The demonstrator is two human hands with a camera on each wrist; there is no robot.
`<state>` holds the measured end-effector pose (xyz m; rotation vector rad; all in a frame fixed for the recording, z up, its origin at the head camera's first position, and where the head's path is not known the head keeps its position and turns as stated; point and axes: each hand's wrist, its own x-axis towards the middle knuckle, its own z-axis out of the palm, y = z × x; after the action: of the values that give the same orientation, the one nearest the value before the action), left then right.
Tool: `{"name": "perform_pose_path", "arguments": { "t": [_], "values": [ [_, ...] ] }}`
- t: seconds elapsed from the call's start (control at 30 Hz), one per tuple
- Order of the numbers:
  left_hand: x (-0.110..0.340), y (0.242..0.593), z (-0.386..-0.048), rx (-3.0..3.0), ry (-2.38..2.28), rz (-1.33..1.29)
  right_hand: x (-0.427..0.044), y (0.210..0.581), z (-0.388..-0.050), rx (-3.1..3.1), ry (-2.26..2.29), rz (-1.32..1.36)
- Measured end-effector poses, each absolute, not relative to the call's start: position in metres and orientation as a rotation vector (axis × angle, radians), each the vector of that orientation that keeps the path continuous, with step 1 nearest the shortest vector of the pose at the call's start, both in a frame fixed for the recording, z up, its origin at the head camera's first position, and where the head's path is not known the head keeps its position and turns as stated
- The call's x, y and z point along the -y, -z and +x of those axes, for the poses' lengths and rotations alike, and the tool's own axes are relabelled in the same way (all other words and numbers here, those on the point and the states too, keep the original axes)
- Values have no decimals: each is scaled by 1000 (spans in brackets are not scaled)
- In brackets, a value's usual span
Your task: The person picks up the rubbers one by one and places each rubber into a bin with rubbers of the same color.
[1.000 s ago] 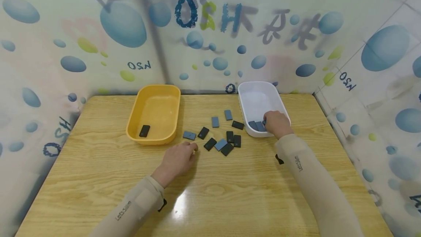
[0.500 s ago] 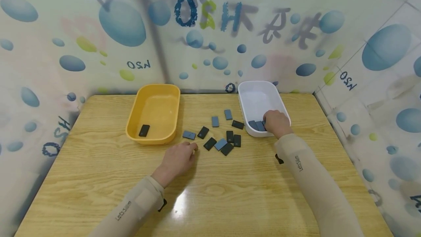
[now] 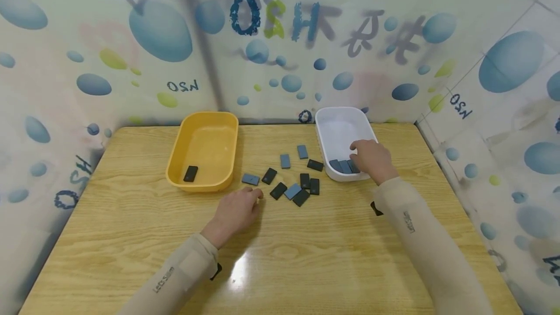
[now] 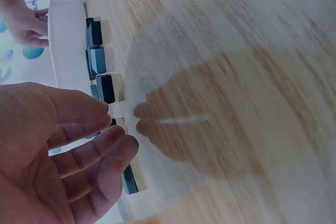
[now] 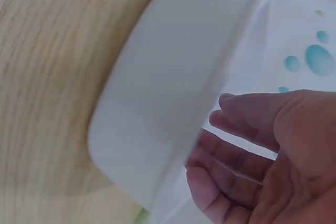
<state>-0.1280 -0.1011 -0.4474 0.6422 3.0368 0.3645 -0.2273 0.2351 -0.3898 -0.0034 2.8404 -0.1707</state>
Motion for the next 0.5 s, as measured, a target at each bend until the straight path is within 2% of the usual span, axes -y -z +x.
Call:
{"name": "perform_pose_path", "arguments": {
  "t": [0.5],
  "values": [
    [93,441,-131,-3028,-342,684,-204,375,-186,-2922,236,-225]
  ]
}}
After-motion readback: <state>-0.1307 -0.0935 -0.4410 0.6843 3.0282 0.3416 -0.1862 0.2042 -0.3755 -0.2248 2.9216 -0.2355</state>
